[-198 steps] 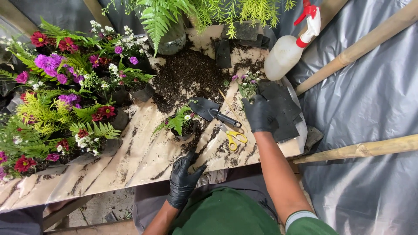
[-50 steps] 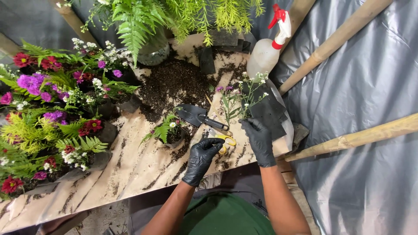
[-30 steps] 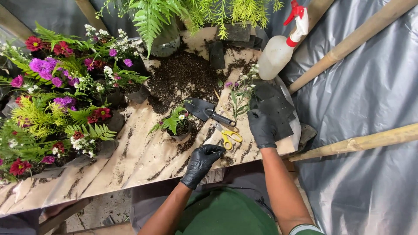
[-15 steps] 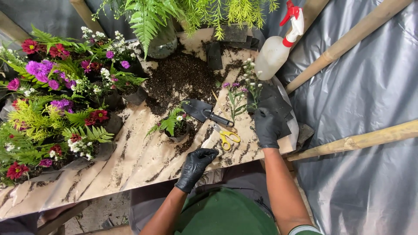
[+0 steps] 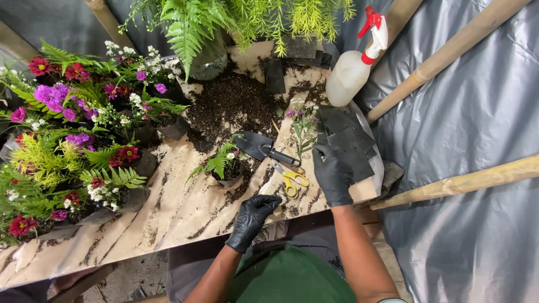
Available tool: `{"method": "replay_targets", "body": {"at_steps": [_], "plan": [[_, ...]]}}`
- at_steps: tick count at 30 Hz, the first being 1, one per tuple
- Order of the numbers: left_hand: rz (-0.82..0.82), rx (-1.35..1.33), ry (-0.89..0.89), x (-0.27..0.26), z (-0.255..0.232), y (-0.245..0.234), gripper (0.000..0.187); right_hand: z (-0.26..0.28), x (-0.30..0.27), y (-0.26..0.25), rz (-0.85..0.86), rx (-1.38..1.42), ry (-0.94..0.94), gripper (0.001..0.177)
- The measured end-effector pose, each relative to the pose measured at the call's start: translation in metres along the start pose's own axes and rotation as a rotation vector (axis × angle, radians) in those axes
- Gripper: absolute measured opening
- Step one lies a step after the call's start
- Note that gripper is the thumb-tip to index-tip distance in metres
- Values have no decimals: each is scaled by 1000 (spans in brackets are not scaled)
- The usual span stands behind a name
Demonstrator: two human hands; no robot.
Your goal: The person arranges a floral display on a table, using yellow-handled scissors to trim stems of white flowers and green foliage. They place the cut pieces into a small black pot containing soil and a fern, adjusting the arrangement with gloved hands.
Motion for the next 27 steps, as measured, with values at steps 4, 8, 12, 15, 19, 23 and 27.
{"method": "replay_targets", "body": {"at_steps": [4,8,12,15,19,23,27], "plan": [[0,5,-20,-5,-6,-1,24,1,-16,3,74,25,12,11],[-11,-5,-33,-7,-8,-6,25,-4,-37,5,184,-88,-29,13],[-13,37,-25,-5,-8,-5,24,11,-70,12,308,-99,-68,7],[-12,50,-24,-8,-15,-2,25,11,-102,39,505,2,-24,38],[-23,33,-49,-11,-21,0,25,3,-123,63,596,-59,-89,54],[-31,83,-45,-13,-25,-3,24,4,-116,49,625,-126,-37,58],[48,-66,28,-22,-42,-3,23,11,-110,50,545,-159,-129,72]]}}
Point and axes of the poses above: each hand's wrist, its own x-axis towards the middle knuckle, its own y-axis out of the palm, z = x × y, the point moved 10 cm from there along x, towards the middle knuckle, and after that the axes turned 13 degrees about -z, right-handed, at the moved point
